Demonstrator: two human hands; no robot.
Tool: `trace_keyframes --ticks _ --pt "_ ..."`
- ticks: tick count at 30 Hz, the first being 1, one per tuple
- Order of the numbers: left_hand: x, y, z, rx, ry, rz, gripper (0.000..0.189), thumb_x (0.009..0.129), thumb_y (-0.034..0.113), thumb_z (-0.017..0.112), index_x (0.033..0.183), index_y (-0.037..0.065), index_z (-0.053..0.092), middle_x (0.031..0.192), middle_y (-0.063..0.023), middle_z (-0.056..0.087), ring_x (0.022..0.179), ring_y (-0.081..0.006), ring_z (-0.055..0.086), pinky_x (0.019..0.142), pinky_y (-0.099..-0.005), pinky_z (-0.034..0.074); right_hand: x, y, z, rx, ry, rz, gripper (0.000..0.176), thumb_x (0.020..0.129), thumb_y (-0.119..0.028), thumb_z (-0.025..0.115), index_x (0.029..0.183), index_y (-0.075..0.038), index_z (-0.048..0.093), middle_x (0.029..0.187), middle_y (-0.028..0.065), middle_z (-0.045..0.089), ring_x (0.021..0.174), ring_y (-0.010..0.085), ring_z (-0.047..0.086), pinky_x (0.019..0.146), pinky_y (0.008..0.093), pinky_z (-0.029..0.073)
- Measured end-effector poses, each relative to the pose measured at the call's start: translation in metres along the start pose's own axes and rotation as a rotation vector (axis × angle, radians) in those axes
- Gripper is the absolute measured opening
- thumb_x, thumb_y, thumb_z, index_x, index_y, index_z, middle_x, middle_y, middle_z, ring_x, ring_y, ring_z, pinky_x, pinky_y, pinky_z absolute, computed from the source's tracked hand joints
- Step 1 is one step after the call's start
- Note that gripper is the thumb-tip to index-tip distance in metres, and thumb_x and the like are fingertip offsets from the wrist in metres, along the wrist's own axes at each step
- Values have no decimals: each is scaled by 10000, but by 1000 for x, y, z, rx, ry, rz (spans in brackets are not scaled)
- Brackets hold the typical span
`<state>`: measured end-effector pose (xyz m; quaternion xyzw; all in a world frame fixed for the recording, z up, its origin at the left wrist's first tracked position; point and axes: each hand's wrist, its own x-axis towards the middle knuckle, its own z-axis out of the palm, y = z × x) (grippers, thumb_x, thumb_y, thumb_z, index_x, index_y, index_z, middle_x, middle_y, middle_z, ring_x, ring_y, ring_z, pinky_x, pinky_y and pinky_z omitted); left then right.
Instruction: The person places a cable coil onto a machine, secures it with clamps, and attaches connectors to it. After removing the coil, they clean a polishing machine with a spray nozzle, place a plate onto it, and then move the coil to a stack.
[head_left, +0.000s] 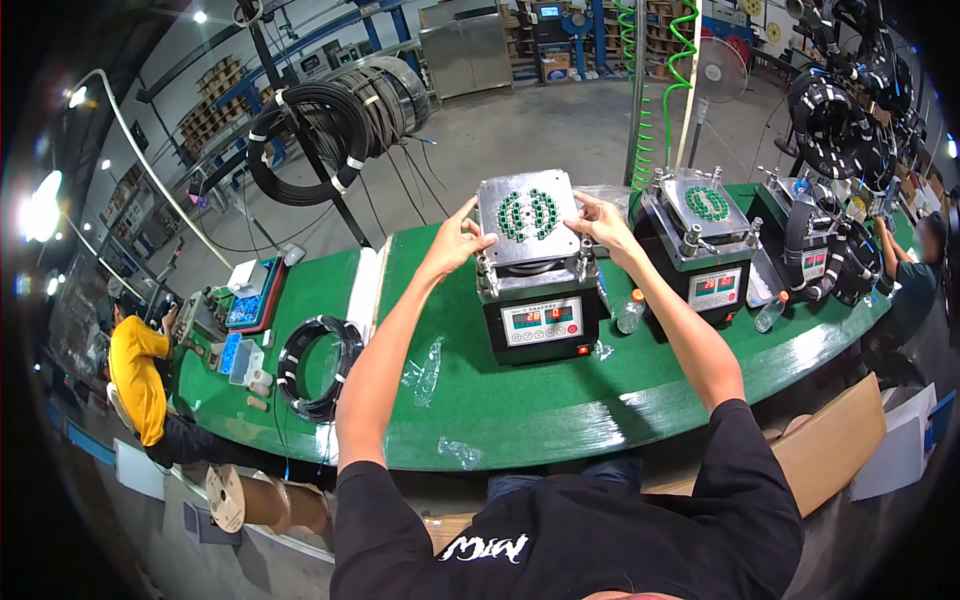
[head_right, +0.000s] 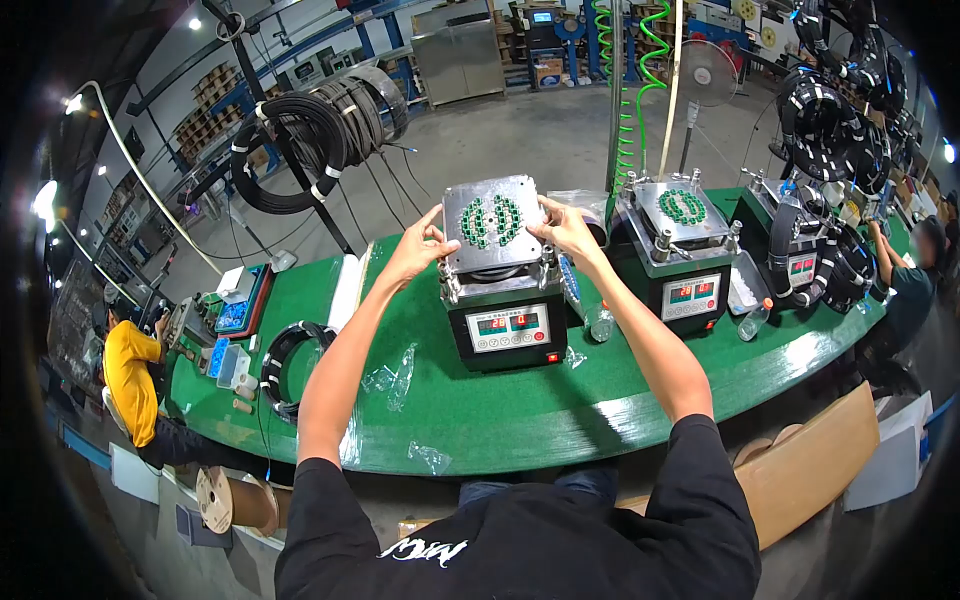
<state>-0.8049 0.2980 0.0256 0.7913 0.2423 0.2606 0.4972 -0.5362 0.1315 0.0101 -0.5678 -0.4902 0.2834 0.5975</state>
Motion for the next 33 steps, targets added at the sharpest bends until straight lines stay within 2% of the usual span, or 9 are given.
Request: trace_keyframes --ticks 2,6,8,12,18,21,23,25,33 --pt "2 -10 -3 15 -25 -28 1055 812 159 875 1614 -9 211 846 -33 606 751 -107 622 731 -285 530 7 14 -3 18 -24 6 700 860 -113 808 1495 -45 521 868 -4 616 789 82 588 731 232 481" --pt "2 -24 -3 120 0 -71 1224 756 370 910 1651 96 120 1108 -124 594 966 -189 616 855 -366 528 0 14 -9 50 -89 160 810 824 -243 847 1502 10 483 1249 121 684 1107 182 634 998 323 466" --pt "0 -25 -5 187 36 -102 1342 703 517 908 1660 202 20 1391 -258 467 1236 -341 535 1011 -490 482 3 24 -10 55 -93 193 807 834 -261 841 1503 13 481 1268 133 674 1136 192 623 1006 333 460" --pt "-5 -30 1 78 63 -168 1291 737 505 887 1658 199 34 1533 -301 375 1419 -416 406 1134 -551 374 5 32 -12 12 -97 227 830 836 -314 845 1513 -6 478 1196 92 644 1076 182 605 976 314 446" --pt "-24 -39 8 -160 11 104 974 888 430 779 1634 122 233 1584 -139 428 1466 -290 380 1180 -492 338 -9 24 -17 -236 -75 -76 615 964 -295 724 1493 -53 523 1270 95 625 920 144 544 880 303 467" --pt "-54 -26 2 -285 -88 62 978 871 404 789 1623 78 255 1606 -88 422 1519 -218 313 1233 -420 242 -33 -8 -34 -11 -264 -16 625 981 -269 703 1533 -85 477 1329 84 617 1026 150 578 934 316 476" --pt "-67 -16 -1 -161 -150 81 1063 818 380 828 1637 110 206 1626 -100 391 1535 -260 282 1261 -451 183 -39 -9 -45 -68 -498 -18 872 938 -320 750 1636 -146 257 1485 101 554 1359 232 501 1131 409 405" --pt "-72 -13 -2 33 -146 111 1114 787 375 849 1643 126 183 1630 -105 385 1543 -272 264 1271 -467 158 -53 -26 -43 -294 -519 -73 1009 857 -352 829 1645 -160 227 1503 101 542 1403 262 448 1151 455 375" --pt "-50 -11 35 457 177 321 1127 729 398 881 1602 78 244 1592 -158 380 1504 -356 282 1244 -483 235 -48 -29 6 -677 -181 -348 852 769 -340 865 1499 -108 491 1140 100 637 1141 265 549 1019 418 441"
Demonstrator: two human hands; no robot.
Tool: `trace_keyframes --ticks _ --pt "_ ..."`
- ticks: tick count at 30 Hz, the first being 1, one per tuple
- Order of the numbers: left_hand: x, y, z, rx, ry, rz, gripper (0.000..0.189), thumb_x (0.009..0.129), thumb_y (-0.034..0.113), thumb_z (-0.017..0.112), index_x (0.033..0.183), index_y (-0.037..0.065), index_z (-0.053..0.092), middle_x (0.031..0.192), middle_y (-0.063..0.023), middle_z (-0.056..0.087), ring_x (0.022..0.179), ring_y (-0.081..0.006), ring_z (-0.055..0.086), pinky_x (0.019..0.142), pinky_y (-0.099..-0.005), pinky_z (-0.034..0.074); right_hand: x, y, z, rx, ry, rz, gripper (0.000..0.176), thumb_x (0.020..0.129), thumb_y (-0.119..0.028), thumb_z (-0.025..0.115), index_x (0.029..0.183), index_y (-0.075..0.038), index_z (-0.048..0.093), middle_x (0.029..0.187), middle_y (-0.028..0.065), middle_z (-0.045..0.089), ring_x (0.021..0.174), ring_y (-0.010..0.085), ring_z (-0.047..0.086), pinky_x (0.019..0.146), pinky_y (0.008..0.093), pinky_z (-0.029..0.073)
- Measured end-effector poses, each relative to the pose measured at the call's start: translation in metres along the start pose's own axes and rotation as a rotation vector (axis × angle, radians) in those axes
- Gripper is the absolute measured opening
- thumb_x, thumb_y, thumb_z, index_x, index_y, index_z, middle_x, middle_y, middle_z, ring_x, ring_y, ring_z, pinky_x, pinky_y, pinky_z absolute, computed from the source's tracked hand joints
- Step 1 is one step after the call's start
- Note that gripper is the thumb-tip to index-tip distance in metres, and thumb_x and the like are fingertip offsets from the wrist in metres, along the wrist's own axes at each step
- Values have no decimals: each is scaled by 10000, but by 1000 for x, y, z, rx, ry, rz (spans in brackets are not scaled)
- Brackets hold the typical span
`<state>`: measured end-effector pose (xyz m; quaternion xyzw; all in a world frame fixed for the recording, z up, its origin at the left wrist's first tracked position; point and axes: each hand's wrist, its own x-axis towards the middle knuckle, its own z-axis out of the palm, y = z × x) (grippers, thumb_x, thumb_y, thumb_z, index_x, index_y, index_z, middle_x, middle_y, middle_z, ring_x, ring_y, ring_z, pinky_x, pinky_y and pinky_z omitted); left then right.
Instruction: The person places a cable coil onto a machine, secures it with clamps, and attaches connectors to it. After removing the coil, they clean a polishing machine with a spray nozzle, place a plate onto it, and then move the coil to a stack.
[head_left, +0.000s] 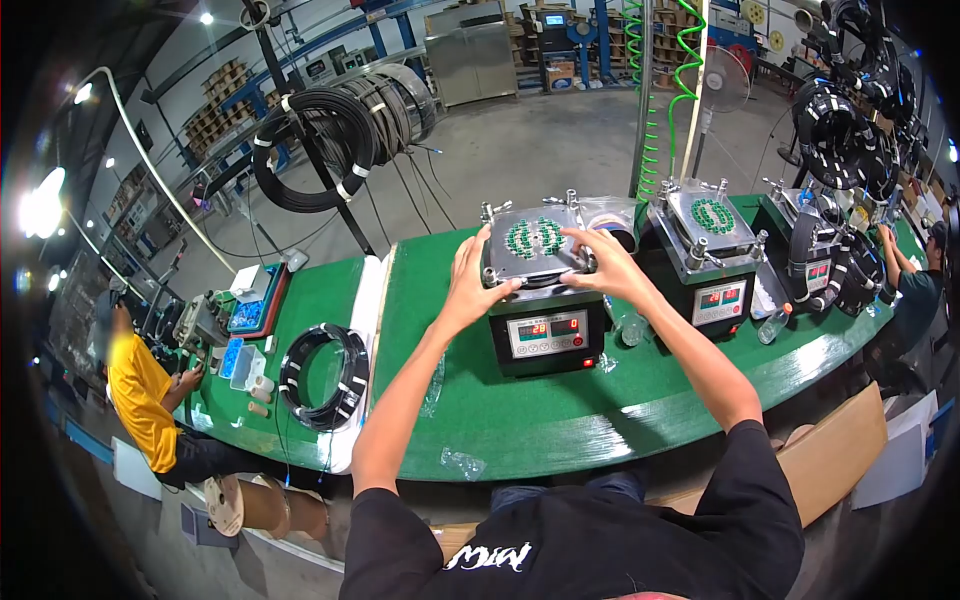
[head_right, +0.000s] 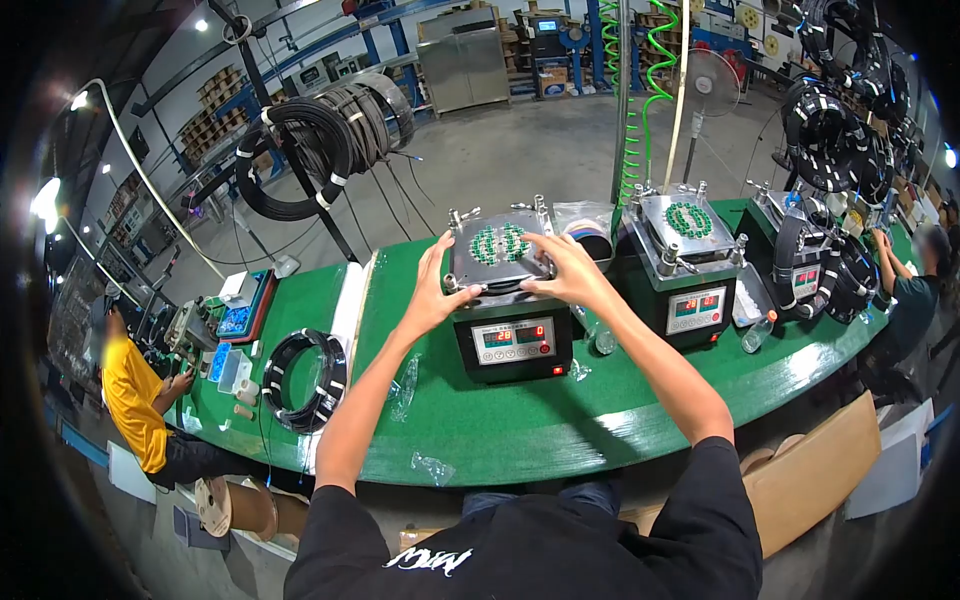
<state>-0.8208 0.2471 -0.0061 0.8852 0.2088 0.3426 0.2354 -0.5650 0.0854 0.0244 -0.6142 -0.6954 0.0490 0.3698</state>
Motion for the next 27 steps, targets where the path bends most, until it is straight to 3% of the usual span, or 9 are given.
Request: trace_keyframes --ticks 4,5,6,11,14,15,18,23,27 --pt "25 23 -14 43 -56 61 1018 783 354 838 1593 87 280 1550 -188 419 1458 -354 354 1214 -470 289 20 -2 6 -102 -38 1 672 817 -377 819 1371 -60 608 1007 144 673 971 281 635 893 396 504" --pt "34 22 -15 29 -74 59 985 801 341 823 1591 93 290 1541 -192 430 1442 -355 378 1209 -467 299 34 10 11 6 -43 1 577 867 -378 766 1301 -23 630 916 196 702 841 332 683 751 433 518" --pt "44 20 -16 15 -91 57 951 819 329 809 1589 99 300 1531 -197 440 1426 -357 403 1204 -465 309 44 -1 7 93 -38 75 513 921 -333 716 1295 4 621 906 245 710 821 365 705 724 455 526" --pt "108 -20 1 -48 -192 -85 759 923 233 656 1575 59 310 1517 -250 453 1388 -359 484 1178 -441 363 115 60 31 -175 133 -157 436 972 -148 580 1395 -46 556 997 261 719 887 356 738 815 465 577" --pt "137 -74 32 172 -170 -62 744 938 257 608 1576 38 295 1522 -263 446 1383 -389 492 1144 -485 409 133 15 9 -46 -264 450 453 969 -100 527 1422 -106 544 1096 243 720 992 362 728 884 490 583" --pt "143 -76 39 198 -192 -138 735 940 261 595 1576 42 299 1521 -261 451 1380 -395 495 1138 -498 415 136 19 15 -89 -286 491 450 969 -138 534 1418 -140 563 1189 212 710 1092 359 699 933 512 569" --pt "146 -50 40 314 -237 -309 683 945 281 570 1553 58 352 1486 -221 509 1375 -386 503 1115 -541 431 142 63 52 -412 10 220 433 972 -197 552 1400 -143 580 1225 197 700 1106 350 698 930 525 565" --pt "144 -31 35 376 -224 -352 607 936 255 537 1502 60 437 1440 -213 567 1342 -395 531 1104 -537 441 149 60 58 -495 -51 332 303 971 -319 589 1118 -87 717 1153 195 720 1065 417 691 922 526 559" --pt "141 -29 35 411 -248 -356 609 941 251 526 1512 65 426 1453 -206 556 1340 -392 533 1106 -541 440 151 57 59 -499 -74 368 313 969 -318 594 1172 -110 711 1171 192 718 1089 421 683 941 526 554"
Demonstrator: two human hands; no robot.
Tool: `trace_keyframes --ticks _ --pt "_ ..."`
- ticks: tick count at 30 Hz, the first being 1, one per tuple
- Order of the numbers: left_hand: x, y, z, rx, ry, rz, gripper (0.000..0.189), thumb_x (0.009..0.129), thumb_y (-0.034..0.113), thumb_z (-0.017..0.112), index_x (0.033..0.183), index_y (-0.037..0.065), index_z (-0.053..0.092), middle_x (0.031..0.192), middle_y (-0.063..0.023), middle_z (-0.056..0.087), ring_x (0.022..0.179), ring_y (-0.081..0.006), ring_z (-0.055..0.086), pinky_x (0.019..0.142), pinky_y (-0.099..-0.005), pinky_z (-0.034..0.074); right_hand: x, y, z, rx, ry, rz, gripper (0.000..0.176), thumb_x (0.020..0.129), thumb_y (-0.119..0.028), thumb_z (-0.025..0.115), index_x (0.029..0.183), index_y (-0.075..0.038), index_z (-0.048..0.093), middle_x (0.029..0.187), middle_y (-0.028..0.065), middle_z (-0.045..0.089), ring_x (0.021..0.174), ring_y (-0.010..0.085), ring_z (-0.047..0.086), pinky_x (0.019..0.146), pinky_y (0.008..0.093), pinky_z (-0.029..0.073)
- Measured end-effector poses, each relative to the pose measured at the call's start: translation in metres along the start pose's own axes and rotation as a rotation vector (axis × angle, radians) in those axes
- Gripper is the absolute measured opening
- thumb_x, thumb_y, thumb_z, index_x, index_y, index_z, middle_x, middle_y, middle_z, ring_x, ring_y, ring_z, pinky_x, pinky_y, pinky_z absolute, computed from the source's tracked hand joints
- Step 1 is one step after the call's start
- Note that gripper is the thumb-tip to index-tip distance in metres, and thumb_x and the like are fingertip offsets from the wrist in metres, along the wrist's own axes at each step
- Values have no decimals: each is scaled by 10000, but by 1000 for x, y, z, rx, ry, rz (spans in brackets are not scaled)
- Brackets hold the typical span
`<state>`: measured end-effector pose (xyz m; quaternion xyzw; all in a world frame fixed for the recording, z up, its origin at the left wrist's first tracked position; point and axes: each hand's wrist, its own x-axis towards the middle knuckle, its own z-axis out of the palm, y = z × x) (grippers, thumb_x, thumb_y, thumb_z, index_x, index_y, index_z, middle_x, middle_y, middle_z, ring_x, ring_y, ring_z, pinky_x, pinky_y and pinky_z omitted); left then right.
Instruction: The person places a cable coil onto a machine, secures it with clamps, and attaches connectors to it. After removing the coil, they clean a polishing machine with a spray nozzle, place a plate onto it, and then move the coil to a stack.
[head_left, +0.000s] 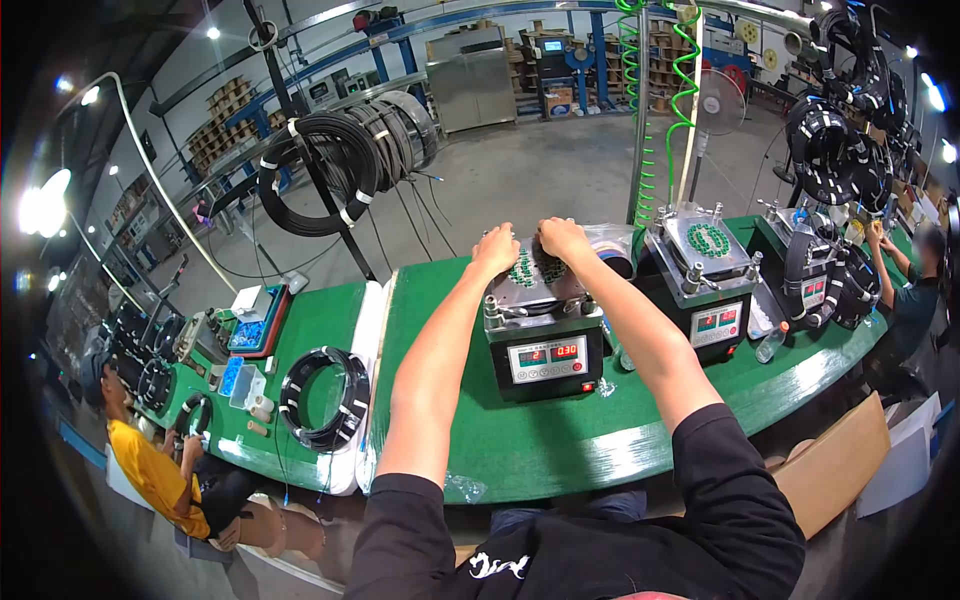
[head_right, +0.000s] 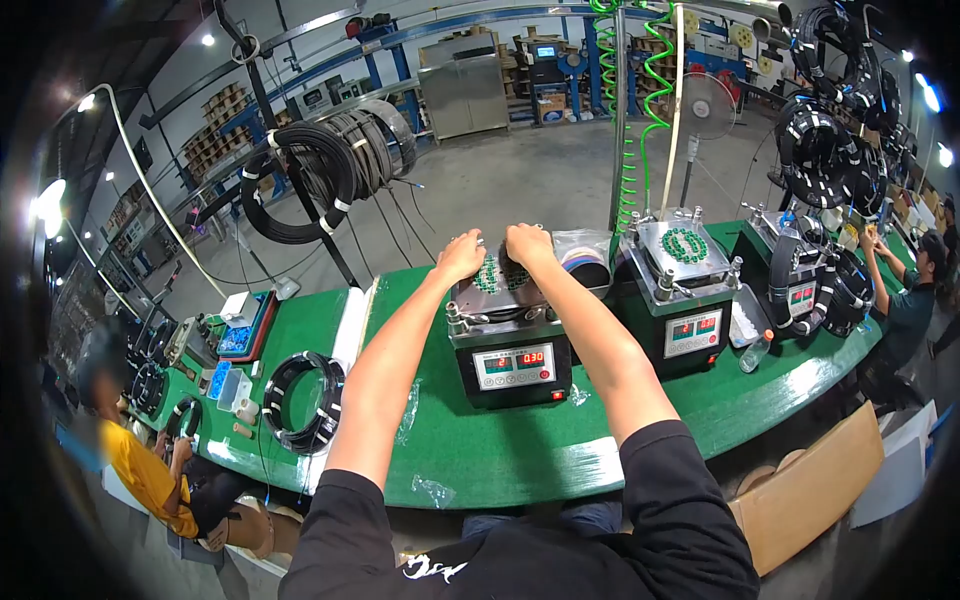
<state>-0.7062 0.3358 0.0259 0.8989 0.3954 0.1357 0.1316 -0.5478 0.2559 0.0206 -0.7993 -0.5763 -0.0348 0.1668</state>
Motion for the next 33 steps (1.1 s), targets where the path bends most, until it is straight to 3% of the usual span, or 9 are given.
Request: trace_keyframes --ticks 9,13,14,16,21,23,25,27,33 --pt "-3 -31 8 39 54 336 667 976 210 518 1578 35 288 1603 -237 342 1378 -420 482 1153 -492 411 -21 8 -2 104 -29 -114 555 1007 -318 576 1537 -255 423 1550 199 450 1300 437 560 1075 507 482" --pt "-29 -24 -41 -84 -232 353 712 992 256 513 1578 -45 243 1635 -260 281 1507 -368 320 1241 -413 285 -44 21 -21 236 -26 -295 561 1026 -271 562 1559 -239 388 1580 227 397 1318 458 530 1103 514 450" --pt "-27 -33 -47 -91 -337 362 767 1021 370 515 1584 -60 220 1653 -251 247 1534 -336 273 1258 -385 238 -53 27 -31 295 -49 -345 558 1036 -268 550 1566 -242 377 1586 235 386 1351 451 503 1117 515 435" --pt "-45 -34 -67 -40 -505 378 811 1028 463 506 1589 -49 221 1663 -235 233 1541 -323 259 1261 -373 223 -55 44 -37 449 -67 -513 549 1069 -295 520 1585 -225 347 1560 246 425 1384 412 496 1128 479 429" --pt "-85 -31 -97 40 -717 476 875 1007 593 527 1597 3 263 1665 -198 258 1539 -289 271 1255 -365 228 -121 69 -59 584 -260 -490 623 1062 -354 541 1592 -113 320 1531 197 491 1356 359 535 1127 436 432" --pt "-103 -25 -102 77 -695 517 870 974 562 610 1583 16 314 1619 -216 353 1495 -316 362 1226 -385 300 -141 74 -58 597 -318 -456 671 1030 -381 601 1581 -98 343 1535 213 480 1370 352 523 1132 428 427" --pt "-119 -19 -93 80 -574 534 850 946 521 672 1569 37 354 1582 -220 406 1450 -333 426 1203 -414 342 -161 67 -61 515 -138 -532 727 957 -392 701 1531 -47 417 1480 243 527 1362 364 530 1125 427 435" --pt "-125 -27 -63 48 -305 616 775 885 441 761 1488 48 473 1457 -174 537 1344 -325 525 1129 -434 412 -169 59 -56 512 -47 -510 730 918 -392 742 1493 -43 459 1388 231 600 1305 364 572 1079 434 468" --pt "-137 -25 -30 72 79 586 769 797 364 828 1430 56 517 1369 -129 576 1288 -311 547 1060 -462 424 -167 43 -32 482 239 -439 684 882 -384 777 1421 -45 529 1167 180 675 1107 326 644 966 435 517"
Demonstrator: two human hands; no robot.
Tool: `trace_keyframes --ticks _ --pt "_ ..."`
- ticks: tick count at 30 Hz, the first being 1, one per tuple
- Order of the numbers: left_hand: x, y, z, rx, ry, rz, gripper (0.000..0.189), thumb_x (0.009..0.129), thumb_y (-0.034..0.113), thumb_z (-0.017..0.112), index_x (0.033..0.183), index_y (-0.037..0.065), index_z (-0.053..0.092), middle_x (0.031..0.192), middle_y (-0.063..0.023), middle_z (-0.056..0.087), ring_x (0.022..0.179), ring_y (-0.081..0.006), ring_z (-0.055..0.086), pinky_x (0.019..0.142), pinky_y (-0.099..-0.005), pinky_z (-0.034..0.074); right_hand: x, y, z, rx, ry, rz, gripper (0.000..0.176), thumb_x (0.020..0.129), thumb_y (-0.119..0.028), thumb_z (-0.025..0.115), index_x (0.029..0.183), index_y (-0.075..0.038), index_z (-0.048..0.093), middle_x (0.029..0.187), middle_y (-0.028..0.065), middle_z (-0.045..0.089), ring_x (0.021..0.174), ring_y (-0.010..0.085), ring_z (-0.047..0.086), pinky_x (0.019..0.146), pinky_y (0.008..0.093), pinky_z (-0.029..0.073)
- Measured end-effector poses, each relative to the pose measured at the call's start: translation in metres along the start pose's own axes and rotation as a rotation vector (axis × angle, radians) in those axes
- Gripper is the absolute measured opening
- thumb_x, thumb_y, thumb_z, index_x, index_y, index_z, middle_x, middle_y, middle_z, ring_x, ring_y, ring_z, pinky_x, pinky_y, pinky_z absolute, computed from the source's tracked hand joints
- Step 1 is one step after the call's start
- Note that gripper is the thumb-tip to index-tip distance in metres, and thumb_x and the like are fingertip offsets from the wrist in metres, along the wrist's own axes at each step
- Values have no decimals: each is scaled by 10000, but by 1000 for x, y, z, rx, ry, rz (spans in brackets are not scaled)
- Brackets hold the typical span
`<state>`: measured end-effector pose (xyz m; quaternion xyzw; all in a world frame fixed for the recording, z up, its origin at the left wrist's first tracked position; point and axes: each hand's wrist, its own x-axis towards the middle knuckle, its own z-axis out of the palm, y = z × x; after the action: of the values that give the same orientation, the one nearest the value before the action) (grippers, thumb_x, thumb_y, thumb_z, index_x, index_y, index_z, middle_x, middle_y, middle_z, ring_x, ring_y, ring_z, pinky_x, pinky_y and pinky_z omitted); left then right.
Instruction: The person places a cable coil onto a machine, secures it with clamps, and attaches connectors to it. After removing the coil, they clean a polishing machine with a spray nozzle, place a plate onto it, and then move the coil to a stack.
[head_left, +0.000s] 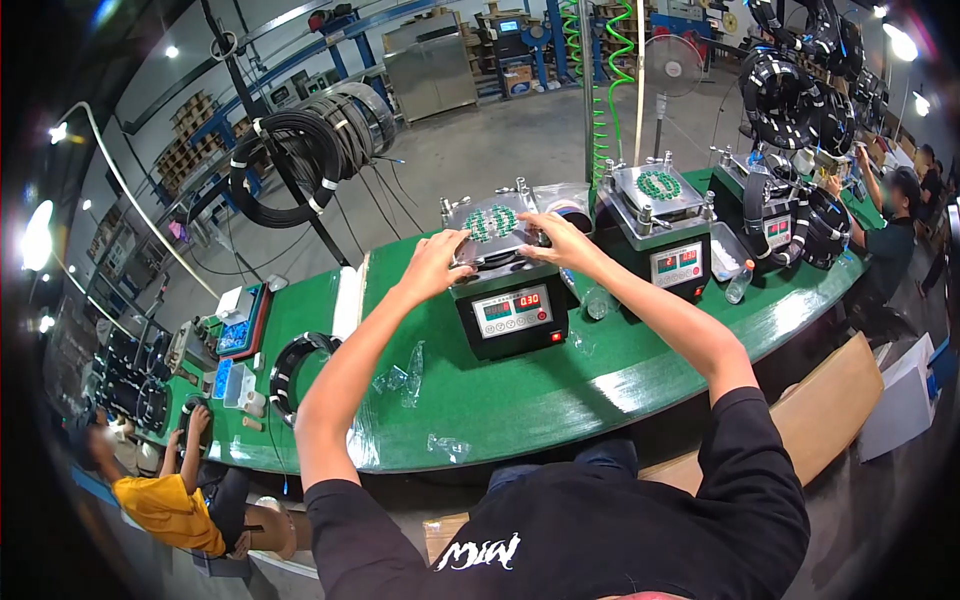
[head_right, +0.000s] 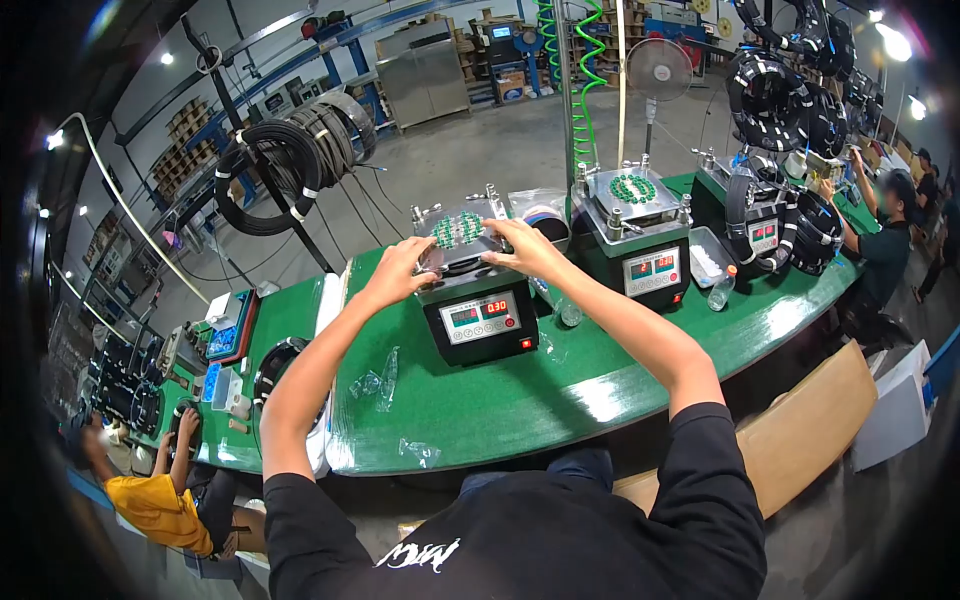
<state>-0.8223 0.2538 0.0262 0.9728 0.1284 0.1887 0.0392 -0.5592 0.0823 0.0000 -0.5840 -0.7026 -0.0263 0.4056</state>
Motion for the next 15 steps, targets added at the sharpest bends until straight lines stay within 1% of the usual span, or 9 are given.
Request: trace_keyframes --ticks 2,5,8,9,10,11,12,13,15 --pt "1 0 3 4 0 -13 783 779 337 836 1439 66 512 1343 -110 587 1277 -298 549 1043 -459 419 -1 -1 1 -16 -1 -6 657 890 -386 765 1403 -43 539 1147 171 673 1092 327 642 950 434 517" --pt "8 3 -4 -12 -20 -45 795 752 298 849 1439 70 520 1240 -132 615 1173 -324 602 979 -464 471 -2 -5 -4 -33 -4 -6 627 901 -386 750 1384 -40 549 1124 163 670 1077 331 638 931 433 518" --pt "17 7 -15 43 -134 -44 832 727 290 862 1458 100 514 1217 -119 622 1171 -313 607 988 -453 476 -3 -6 -4 -31 -14 -5 619 913 -386 738 1387 -39 543 1120 167 665 1078 337 634 929 433 515" --pt "22 6 -17 20 -183 -32 883 722 347 875 1492 150 490 1215 -142 614 1192 -337 593 1001 -460 474 -3 -6 -4 -33 -16 -11 620 917 -389 732 1392 -40 538 1119 168 663 1081 339 632 933 434 512" --pt "26 6 -18 51 -236 -37 906 723 376 875 1507 169 471 1215 -155 610 1202 -351 584 1013 -467 468 -3 -5 -4 -35 -17 -17 621 921 -391 727 1396 -41 533 1118 170 661 1084 342 630 937 435 510" --pt "29 6 -18 81 -288 -40 929 725 406 875 1522 187 451 1214 -169 606 1212 -366 576 1024 -475 462 -4 -4 -4 -50 -29 -35 600 954 -392 690 1413 -47 516 1122 175 658 1094 346 627 955 442 499" --pt "32 9 -21 112 -340 -43 953 726 435 875 1538 206 431 1214 -182 602 1222 -380 567 1036 -482 457 -3 -1 -2 -24 -47 -1 587 965 -380 682 1420 -47 516 1146 178 660 1107 338 631 971 440 497" --pt "39 11 -23 200 -424 -34 995 754 561 833 1573 243 367 1220 -212 588 1244 -410 543 1064 -502 435 -2 2 -1 1 -63 32 575 977 -367 674 1427 -47 515 1169 181 662 1121 329 635 987 437 495" --pt "51 20 -36 179 -542 -64 993 779 602 795 1586 246 339 1225 -226 593 1238 -414 551 1061 -508 441 1 6 -6 47 -122 63 549 1011 -350 635 1447 -43 502 1210 199 667 1138 328 651 994 435 507"
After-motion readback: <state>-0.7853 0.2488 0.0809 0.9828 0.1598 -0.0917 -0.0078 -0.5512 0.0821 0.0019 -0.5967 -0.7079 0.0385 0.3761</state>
